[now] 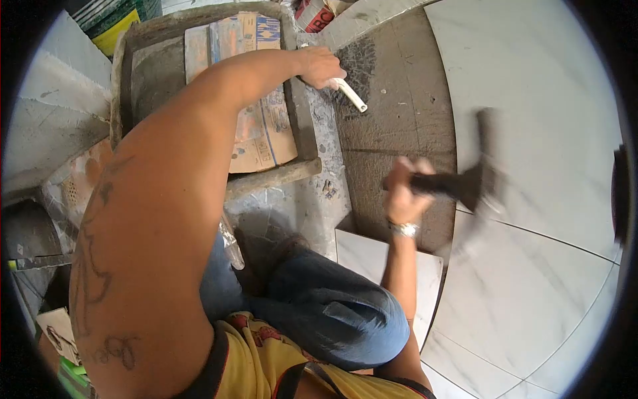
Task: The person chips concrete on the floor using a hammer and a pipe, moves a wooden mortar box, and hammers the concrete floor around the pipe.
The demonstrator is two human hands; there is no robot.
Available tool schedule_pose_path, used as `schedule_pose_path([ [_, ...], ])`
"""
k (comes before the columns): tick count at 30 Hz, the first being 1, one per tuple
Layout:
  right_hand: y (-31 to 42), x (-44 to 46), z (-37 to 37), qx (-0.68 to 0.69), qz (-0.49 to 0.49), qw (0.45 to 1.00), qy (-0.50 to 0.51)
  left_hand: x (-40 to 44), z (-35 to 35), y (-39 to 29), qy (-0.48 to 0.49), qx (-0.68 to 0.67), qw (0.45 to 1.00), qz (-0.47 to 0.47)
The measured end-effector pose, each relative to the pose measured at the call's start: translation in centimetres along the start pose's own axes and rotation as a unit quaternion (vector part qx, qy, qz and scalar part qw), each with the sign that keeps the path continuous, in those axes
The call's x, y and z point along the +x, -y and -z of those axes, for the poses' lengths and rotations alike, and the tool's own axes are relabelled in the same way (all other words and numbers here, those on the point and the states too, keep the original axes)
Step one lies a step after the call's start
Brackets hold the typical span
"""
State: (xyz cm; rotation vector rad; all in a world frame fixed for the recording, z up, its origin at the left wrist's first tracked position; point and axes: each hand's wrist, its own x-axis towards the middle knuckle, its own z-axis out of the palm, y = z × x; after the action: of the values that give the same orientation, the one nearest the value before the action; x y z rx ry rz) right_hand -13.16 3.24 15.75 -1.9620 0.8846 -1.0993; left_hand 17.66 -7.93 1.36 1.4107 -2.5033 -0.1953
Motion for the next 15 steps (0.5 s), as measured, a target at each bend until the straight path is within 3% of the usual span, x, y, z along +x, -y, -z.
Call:
schedule_pose_path([
  [1, -3.6, -0.9, 0.6, -0.197, -0.070, 0.977, 0.037, -0.2, 0.1, 0.0, 0.001, 0.001, 1.000, 0.004],
  [2, -7.2, -1.6, 1.1, -0.388, -0.122, 0.908, 0.101, -0.2, 0.0, 0.2, 0.003, 0.001, 1.000, 0.005],
  [3, -8.0, -0.9, 0.3, -0.375, -0.343, 0.849, 0.144, 0.0, -0.4, -0.2, 0.005, -0.002, 1.000, 0.005],
  [6, -8.8, -1.6, 0.8, -0.389, -0.280, 0.866, 0.141, -0.1, 0.0, -0.1, -0.009, 0.020, 1.000, -0.003],
  [10, -3.1, -0.7, 1.1, -0.220, -0.195, 0.952, 0.086, -0.7, -0.4, 0.1, -0.021, -0.007, 1.000, -0.007],
  [15, -2.5, -2.6, 1.8, -0.110, -0.139, 0.984, 0.005, 0.2, -1.5, 0.7, 0.008, -0.028, 1.000, -0.001],
])
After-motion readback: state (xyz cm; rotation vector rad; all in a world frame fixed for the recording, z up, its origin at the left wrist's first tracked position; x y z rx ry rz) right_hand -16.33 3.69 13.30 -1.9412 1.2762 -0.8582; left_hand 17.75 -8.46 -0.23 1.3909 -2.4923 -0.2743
